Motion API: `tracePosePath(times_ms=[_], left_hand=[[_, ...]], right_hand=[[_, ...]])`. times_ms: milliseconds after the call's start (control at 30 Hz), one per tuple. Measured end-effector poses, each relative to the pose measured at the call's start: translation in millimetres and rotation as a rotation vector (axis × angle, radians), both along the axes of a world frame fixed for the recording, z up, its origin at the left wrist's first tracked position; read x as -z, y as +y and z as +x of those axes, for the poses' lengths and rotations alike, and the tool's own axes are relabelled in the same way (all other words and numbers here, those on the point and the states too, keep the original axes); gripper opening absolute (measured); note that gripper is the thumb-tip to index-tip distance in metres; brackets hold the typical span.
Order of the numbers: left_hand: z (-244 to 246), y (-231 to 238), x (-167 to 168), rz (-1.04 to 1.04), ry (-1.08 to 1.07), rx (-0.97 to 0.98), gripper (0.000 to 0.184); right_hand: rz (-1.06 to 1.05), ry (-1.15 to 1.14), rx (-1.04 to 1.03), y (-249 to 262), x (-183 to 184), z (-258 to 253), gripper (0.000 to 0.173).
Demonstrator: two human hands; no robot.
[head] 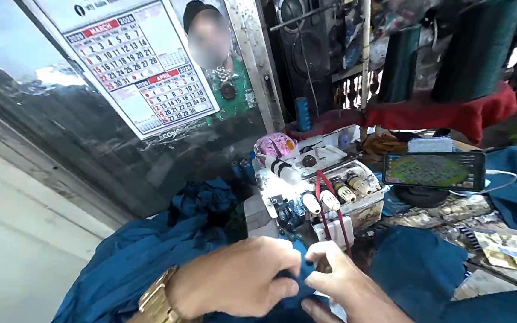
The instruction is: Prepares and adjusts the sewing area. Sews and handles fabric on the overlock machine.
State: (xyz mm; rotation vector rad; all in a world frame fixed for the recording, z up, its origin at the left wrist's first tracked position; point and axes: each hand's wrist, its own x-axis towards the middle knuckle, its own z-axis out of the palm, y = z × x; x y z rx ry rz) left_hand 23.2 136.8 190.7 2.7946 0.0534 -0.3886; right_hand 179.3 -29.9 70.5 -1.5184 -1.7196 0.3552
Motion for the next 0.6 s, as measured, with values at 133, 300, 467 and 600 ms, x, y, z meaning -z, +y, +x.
tracePosePath(times_ms=[133,300,467,600], left_hand=[[-5.8,20.4,9.7,0.192,0.016,-0.034,0.031],[-1.5,-1.4,-4.5,0.369,-0.042,-0.062,0.034],[7.1,-35.9,8.5,0.460,-0.111,-0.168,0.024],[-16.4,-27.0,-2.5,0.515,-0.209,-0.397,0.047]], right_hand=[[-0.113,0.056,0.005,-2.1,13.3,-7.1,0.025],[-0.091,0.398,-0.239,26.8,18.1,11.1,0.020],[-0.288,0.603,-0.425,34.4,-0.6,27.9,0.021],[-0.368,0.666,-0.425,33.2,-3.0,31.5,0.020]])
